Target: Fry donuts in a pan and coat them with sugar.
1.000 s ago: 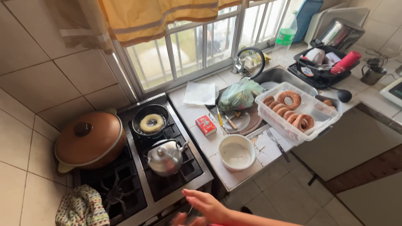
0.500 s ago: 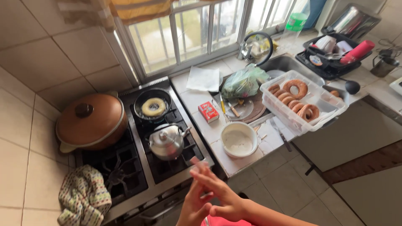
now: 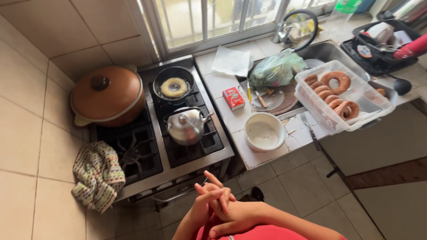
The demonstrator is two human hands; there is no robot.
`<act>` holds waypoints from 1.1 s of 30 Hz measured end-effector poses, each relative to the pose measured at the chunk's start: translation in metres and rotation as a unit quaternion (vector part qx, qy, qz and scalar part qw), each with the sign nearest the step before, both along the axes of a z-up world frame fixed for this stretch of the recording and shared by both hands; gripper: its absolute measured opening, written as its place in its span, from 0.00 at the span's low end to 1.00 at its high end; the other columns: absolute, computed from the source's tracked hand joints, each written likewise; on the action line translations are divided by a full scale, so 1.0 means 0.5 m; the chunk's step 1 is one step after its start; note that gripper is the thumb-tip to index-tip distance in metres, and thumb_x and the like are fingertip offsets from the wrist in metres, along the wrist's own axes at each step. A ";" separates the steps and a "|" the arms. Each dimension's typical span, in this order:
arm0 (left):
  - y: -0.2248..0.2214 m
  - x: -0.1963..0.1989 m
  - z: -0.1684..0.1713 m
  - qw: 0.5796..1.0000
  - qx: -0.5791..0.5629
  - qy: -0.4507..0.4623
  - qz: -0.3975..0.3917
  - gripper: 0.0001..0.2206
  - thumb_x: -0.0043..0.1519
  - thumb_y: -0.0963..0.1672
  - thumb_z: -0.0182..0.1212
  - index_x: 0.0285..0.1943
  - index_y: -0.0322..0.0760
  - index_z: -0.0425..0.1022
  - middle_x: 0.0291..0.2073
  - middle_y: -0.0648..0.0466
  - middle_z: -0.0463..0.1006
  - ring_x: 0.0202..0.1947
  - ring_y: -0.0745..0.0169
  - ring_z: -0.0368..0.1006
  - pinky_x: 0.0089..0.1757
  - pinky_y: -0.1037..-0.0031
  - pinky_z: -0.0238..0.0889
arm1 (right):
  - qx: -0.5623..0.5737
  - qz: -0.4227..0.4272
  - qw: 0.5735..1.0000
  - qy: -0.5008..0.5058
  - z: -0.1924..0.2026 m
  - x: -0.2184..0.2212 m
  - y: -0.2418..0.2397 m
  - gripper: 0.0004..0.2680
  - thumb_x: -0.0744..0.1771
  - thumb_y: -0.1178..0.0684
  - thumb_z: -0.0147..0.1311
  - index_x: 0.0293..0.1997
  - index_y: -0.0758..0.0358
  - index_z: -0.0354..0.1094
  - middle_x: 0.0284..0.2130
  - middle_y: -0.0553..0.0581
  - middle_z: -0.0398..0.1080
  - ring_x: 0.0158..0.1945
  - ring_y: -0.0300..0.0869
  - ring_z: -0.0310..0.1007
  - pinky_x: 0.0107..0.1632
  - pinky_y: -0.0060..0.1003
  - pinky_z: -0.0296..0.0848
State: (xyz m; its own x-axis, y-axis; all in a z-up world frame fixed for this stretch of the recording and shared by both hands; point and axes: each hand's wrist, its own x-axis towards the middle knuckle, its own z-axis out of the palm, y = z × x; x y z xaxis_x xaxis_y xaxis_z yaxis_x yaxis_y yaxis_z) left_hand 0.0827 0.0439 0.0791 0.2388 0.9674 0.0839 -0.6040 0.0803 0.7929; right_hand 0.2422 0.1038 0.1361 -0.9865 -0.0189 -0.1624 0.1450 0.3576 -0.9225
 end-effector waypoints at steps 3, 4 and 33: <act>0.003 0.002 0.005 1.000 -0.002 0.030 0.000 0.20 0.61 0.48 0.54 0.19 0.30 0.76 0.19 0.49 0.75 0.36 0.56 0.72 0.54 0.65 0.65 | -0.008 0.009 1.000 -0.010 -0.026 0.007 0.004 0.46 0.69 0.27 0.48 0.78 0.68 0.06 0.73 0.76 0.44 0.61 0.57 0.69 0.61 0.40 0.69; 0.005 0.002 0.012 0.999 0.000 0.043 -0.005 0.20 0.60 0.48 0.53 0.18 0.30 0.76 0.19 0.49 0.75 0.35 0.57 0.72 0.54 0.65 0.66 | -0.001 0.010 1.000 -0.001 -0.042 0.012 0.006 0.46 0.70 0.28 0.50 0.79 0.69 0.06 0.72 0.76 0.49 0.63 0.56 0.68 0.63 0.40 0.69; 0.132 -0.199 -0.061 0.900 -0.282 0.179 0.280 0.23 0.66 0.50 0.50 0.67 0.36 0.67 0.54 0.44 0.79 0.51 0.53 0.77 0.50 0.67 0.64 | 0.162 -0.765 0.616 -0.097 -0.496 0.600 0.614 0.10 0.60 0.54 0.67 0.38 0.69 0.74 0.26 0.59 0.74 0.28 0.48 0.74 0.35 0.44 0.73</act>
